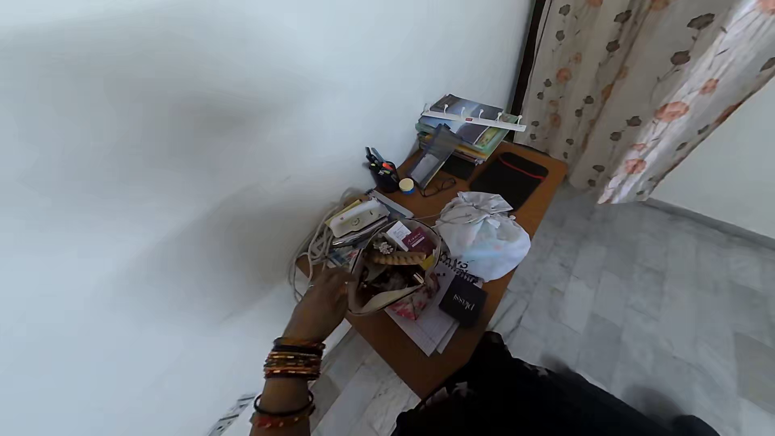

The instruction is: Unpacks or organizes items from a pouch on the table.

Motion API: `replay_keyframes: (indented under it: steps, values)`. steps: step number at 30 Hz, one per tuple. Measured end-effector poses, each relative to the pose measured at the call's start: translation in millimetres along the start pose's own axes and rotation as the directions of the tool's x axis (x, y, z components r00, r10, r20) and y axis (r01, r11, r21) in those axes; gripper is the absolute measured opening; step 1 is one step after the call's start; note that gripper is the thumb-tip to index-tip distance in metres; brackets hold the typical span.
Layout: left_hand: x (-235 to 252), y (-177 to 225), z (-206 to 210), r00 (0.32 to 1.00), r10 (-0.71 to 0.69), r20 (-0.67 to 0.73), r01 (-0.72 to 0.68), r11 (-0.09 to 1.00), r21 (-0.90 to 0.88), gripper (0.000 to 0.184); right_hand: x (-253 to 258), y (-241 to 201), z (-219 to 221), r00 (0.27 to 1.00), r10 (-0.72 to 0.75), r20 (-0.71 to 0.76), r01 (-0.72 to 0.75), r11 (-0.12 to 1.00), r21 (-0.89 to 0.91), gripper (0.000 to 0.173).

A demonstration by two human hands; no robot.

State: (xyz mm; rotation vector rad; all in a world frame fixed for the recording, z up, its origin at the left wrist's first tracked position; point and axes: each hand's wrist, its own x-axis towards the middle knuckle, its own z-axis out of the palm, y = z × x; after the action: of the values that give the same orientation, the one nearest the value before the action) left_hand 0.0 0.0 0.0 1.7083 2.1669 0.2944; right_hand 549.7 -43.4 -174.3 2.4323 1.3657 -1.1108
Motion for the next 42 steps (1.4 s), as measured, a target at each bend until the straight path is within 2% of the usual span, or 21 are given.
replay_keyframes:
  steps: [1,2,3,4,5,6,7,8,9,10,14,18,20,22,24,26,28,31,35,37,42]
  values:
    - [-2,7,6,0.998,0.042,-0.037,-0.042,0.999,-0.008,0.029,45,37,29,0.964,-0.258,-0.06,0.258,0.966,0.0,0.04]
    - [-4,15,15,0.991,0.1,-0.089,-0.102,0.995,-0.019,0.024,93,72,55,0.83,-0.535,-0.161,0.538,0.843,-0.026,0.042]
    - [-6,24,25,0.974,0.166,-0.152,-0.173,0.985,-0.028,0.02,112,71,47,0.827,-0.562,0.019,0.562,0.826,-0.03,0.051]
    - [-7,37,34,0.965,0.208,-0.16,-0.217,0.975,-0.042,0.019,109,51,30,0.837,-0.529,0.138,0.536,0.844,-0.011,0.056]
    - [-10,53,40,0.974,0.209,-0.087,-0.215,0.974,-0.067,0.022,92,23,11,0.836,-0.516,0.187,0.523,0.852,0.015,0.056]
    - [-12,70,45,0.983,0.173,0.06,-0.168,0.982,-0.09,0.027,76,-3,-4,0.824,-0.531,0.198,0.536,0.844,0.034,0.052]
    - [-11,86,48,0.959,0.12,0.256,-0.097,0.99,-0.103,0.035,62,-26,-17,0.804,-0.557,0.209,0.562,0.826,0.044,0.048]
    - [-8,97,57,0.907,0.062,0.417,-0.022,0.995,-0.1,0.042,53,-45,-28,0.783,-0.578,0.23,0.587,0.809,0.038,0.047]
    - [-4,102,72,0.861,0.005,0.509,0.051,0.994,-0.096,0.049,46,-63,-38,0.764,-0.591,0.258,0.605,0.796,0.031,0.046]
    - [1,103,88,0.845,-0.053,0.532,0.12,0.989,-0.091,0.055,40,-79,-46,0.745,-0.607,0.278,0.626,0.779,0.026,0.047]
    - [21,104,134,0.918,-0.249,0.308,0.297,0.947,-0.119,0.049,14,-132,-72,0.645,-0.665,0.376,0.721,0.693,-0.011,0.047]
    - [38,103,160,0.888,-0.381,0.257,0.454,0.814,-0.363,0.053,-6,-162,-80,0.521,-0.681,0.515,0.803,0.596,-0.025,0.049]
    - [39,108,169,0.855,-0.443,0.269,0.508,0.61,-0.608,0.046,-11,-171,-78,0.481,-0.66,0.577,0.822,0.568,-0.035,0.048]
    - [34,117,172,0.814,-0.493,0.307,0.492,0.303,-0.816,0.039,-14,-175,-76,0.454,-0.638,0.622,0.833,0.551,-0.044,0.047]
    - [32,121,175,0.776,-0.533,0.337,0.425,0.047,-0.904,0.036,-18,-178,-75,0.439,-0.612,0.658,0.834,0.55,-0.045,0.047]
    - [33,120,179,0.763,-0.545,0.349,0.359,-0.092,-0.929,0.033,-20,-177,-75,0.431,-0.598,0.676,0.83,0.557,-0.036,0.047]
    - [37,119,183,0.747,-0.566,0.35,0.324,-0.15,-0.934,0.031,-21,-176,-76,0.431,-0.595,0.679,0.827,0.562,-0.034,0.048]
    - [43,121,182,0.735,-0.571,0.367,0.327,-0.175,-0.928,0.031,-21,-174,-77,0.431,-0.601,0.673,0.826,0.563,-0.027,0.047]
    - [44,125,178,0.756,-0.467,0.459,0.395,-0.234,-0.888,0.038,-24,-176,-73,0.411,-0.596,0.69,0.832,0.554,-0.018,0.047]
    - [45,127,179,0.744,-0.476,0.469,0.38,-0.276,-0.883,0.04,-26,-180,-69,0.409,-0.575,0.709,0.835,0.55,-0.037,0.047]
    - [47,125,185,0.76,-0.501,0.413,0.345,-0.227,-0.911,0.039,-27,-183,-64,0.394,-0.589,0.705,0.849,0.527,-0.035,0.046]
